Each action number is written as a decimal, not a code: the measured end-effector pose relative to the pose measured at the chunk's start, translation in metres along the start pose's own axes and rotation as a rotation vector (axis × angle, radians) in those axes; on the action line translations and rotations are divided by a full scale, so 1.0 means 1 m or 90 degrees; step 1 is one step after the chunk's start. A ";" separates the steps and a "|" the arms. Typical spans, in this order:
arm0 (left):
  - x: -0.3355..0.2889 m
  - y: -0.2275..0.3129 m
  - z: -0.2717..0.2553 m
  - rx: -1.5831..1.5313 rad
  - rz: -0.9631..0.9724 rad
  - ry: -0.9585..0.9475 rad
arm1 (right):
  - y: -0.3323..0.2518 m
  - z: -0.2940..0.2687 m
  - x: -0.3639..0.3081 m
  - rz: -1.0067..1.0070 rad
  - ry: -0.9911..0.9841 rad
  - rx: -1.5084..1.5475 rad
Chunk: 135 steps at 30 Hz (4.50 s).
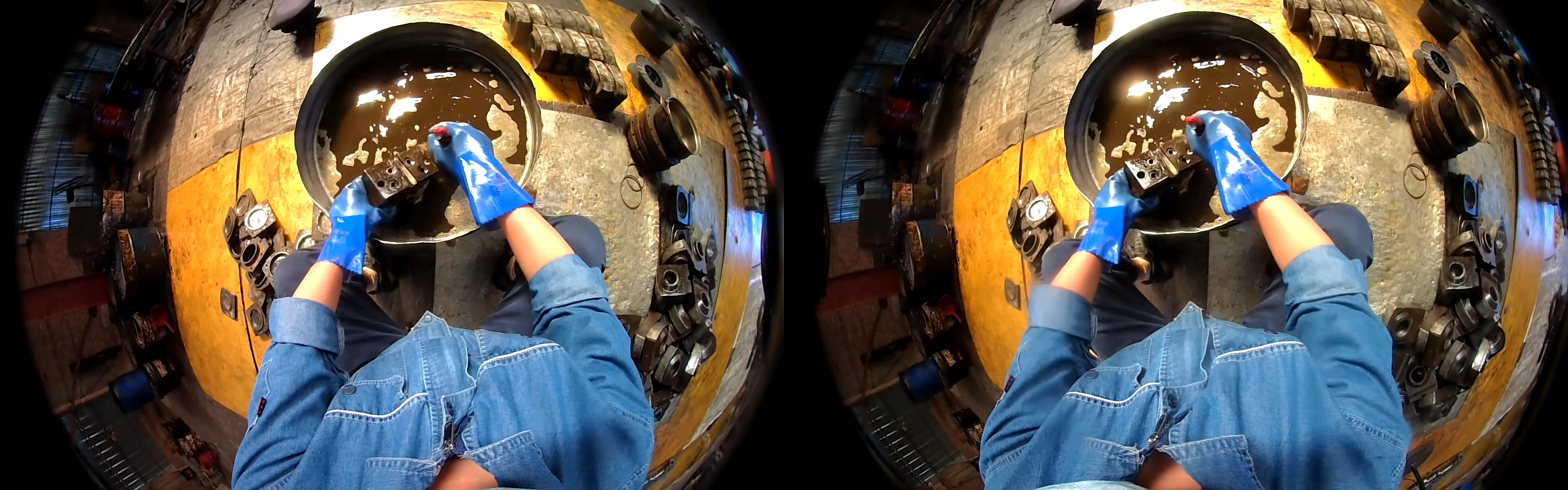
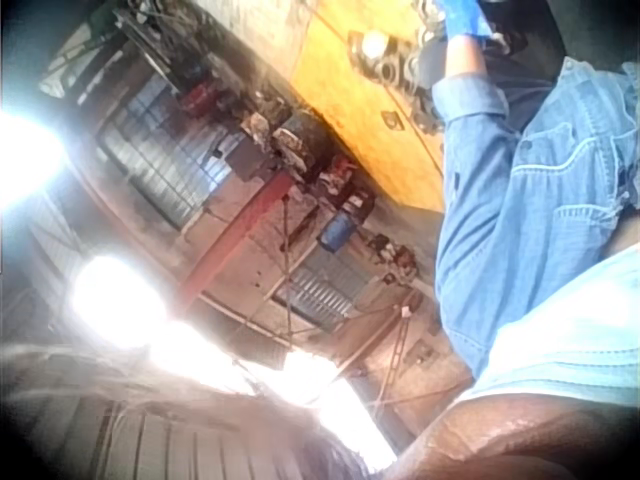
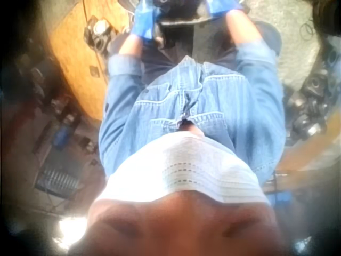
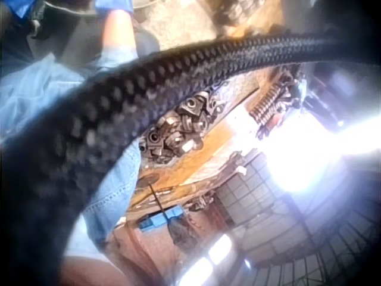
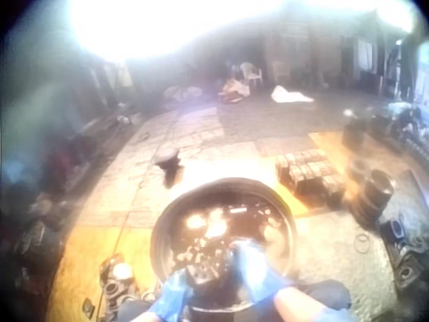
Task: The person washes metal components in a basin filled with liquid by scrubbing them with a brush and their gloved hands.
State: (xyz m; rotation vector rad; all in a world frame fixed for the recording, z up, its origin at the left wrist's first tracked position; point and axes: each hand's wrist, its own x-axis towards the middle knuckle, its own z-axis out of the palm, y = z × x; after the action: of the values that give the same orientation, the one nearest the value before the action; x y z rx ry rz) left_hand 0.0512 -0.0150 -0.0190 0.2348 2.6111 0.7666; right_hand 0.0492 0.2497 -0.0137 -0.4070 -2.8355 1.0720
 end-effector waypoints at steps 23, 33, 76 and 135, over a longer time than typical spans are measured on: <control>-0.001 -0.001 -0.001 0.039 -0.026 0.010 | 0.048 0.004 0.021 0.244 -0.136 0.246; 0.007 -0.031 0.012 -0.003 0.016 0.026 | 0.011 -0.025 -0.004 0.204 -0.130 0.408; 0.008 -0.025 0.008 0.079 -0.012 0.010 | -0.050 -0.049 -0.008 0.192 -0.230 0.420; 0.038 -0.024 0.008 0.015 0.004 -0.076 | 0.047 -0.030 0.014 0.248 -0.185 0.113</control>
State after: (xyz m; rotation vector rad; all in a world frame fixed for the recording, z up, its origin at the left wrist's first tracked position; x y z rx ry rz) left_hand 0.0191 -0.0212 -0.0506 0.2872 2.5085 0.7022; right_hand 0.0505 0.3064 -0.0223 -0.8797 -2.9398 1.5547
